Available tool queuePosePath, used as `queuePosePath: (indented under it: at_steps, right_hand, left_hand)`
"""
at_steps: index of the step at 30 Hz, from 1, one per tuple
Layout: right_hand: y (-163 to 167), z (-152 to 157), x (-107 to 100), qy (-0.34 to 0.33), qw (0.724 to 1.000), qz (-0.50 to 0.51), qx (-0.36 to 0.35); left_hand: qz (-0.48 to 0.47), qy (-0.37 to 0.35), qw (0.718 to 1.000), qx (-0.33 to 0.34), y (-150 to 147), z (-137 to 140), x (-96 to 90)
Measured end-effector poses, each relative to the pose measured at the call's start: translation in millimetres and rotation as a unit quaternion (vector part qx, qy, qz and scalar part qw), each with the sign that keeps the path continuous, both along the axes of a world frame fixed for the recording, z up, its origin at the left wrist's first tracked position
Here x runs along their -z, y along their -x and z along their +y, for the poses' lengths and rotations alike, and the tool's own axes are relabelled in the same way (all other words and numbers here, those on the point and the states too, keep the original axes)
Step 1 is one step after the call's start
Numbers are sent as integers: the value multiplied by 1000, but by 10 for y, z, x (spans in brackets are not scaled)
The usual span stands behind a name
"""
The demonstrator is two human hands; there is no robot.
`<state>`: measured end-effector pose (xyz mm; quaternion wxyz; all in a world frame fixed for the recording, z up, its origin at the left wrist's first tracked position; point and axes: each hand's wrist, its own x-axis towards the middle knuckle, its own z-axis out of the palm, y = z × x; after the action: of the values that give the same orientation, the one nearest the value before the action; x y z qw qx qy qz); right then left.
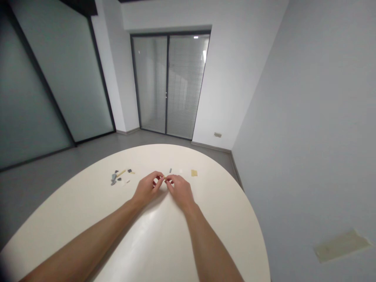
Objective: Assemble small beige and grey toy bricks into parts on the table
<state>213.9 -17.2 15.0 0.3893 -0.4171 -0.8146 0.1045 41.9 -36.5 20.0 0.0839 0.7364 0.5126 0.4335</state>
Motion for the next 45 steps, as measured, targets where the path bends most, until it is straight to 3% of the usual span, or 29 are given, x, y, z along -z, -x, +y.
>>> queuePosePath:
  at_steps: [21,45]
  right_hand:
    - [-12,13,-4,9,1000,2,-4]
    - [-6,-7,-7,-20,1000,-5,17]
  left_hand:
    - [-17,-5,999,49,8,14,14]
    - [2,15,1000,-18,-6,6,15]
